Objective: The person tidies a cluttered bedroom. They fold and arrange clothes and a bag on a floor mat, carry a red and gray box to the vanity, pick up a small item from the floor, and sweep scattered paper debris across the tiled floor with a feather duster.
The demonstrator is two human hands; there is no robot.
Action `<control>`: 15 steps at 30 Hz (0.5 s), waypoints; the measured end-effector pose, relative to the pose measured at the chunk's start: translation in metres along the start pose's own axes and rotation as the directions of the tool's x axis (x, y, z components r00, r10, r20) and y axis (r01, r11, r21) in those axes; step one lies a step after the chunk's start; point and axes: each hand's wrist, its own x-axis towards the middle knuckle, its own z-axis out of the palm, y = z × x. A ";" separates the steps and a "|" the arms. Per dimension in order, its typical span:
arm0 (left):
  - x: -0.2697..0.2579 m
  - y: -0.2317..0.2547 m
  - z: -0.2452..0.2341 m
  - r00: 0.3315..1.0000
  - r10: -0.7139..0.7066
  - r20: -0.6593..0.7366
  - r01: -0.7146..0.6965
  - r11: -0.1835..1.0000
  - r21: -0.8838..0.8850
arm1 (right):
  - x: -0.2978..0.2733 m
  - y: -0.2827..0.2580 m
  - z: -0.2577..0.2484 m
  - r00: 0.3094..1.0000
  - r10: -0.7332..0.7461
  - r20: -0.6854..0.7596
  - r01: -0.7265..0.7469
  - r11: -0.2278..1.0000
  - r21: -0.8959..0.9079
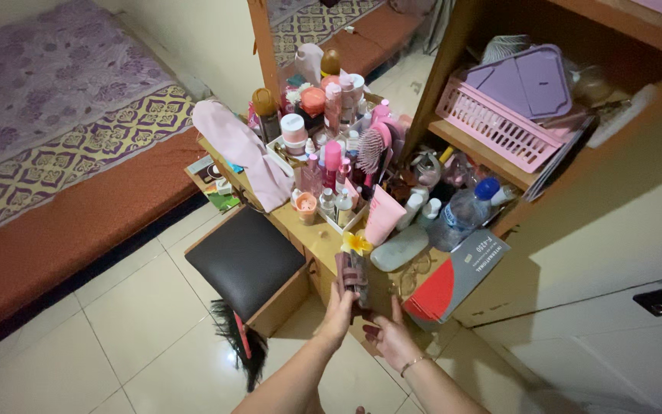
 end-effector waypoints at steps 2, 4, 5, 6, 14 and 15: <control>0.001 -0.012 -0.006 0.998 0.054 -0.013 -0.054 0.998 -0.012 | 0.006 0.008 0.004 0.996 -0.032 -0.084 0.029 0.999 -0.035; 0.001 -0.021 -0.010 0.981 0.192 -0.038 -0.195 0.978 -0.078 | 0.008 0.019 0.007 0.975 -0.197 -0.103 0.174 0.964 -0.200; 0.003 -0.021 -0.013 0.980 0.195 -0.051 -0.199 0.976 -0.094 | 0.008 0.022 0.010 0.940 -0.335 -0.061 0.297 0.894 -0.335; 0.005 -0.019 -0.016 0.978 0.197 -0.063 -0.203 0.973 -0.110 | 0.009 0.021 0.015 0.888 -0.460 0.000 0.410 0.789 -0.457; 0.006 0.029 -0.038 0.983 -0.027 0.183 0.001 0.990 0.142 | 0.000 0.003 0.060 0.777 -0.584 0.237 0.554 0.453 -0.699; 0.005 0.032 -0.038 0.964 0.074 0.257 -0.107 0.987 0.118 | 0.008 0.004 0.065 0.867 -0.490 0.094 0.402 0.574 -0.714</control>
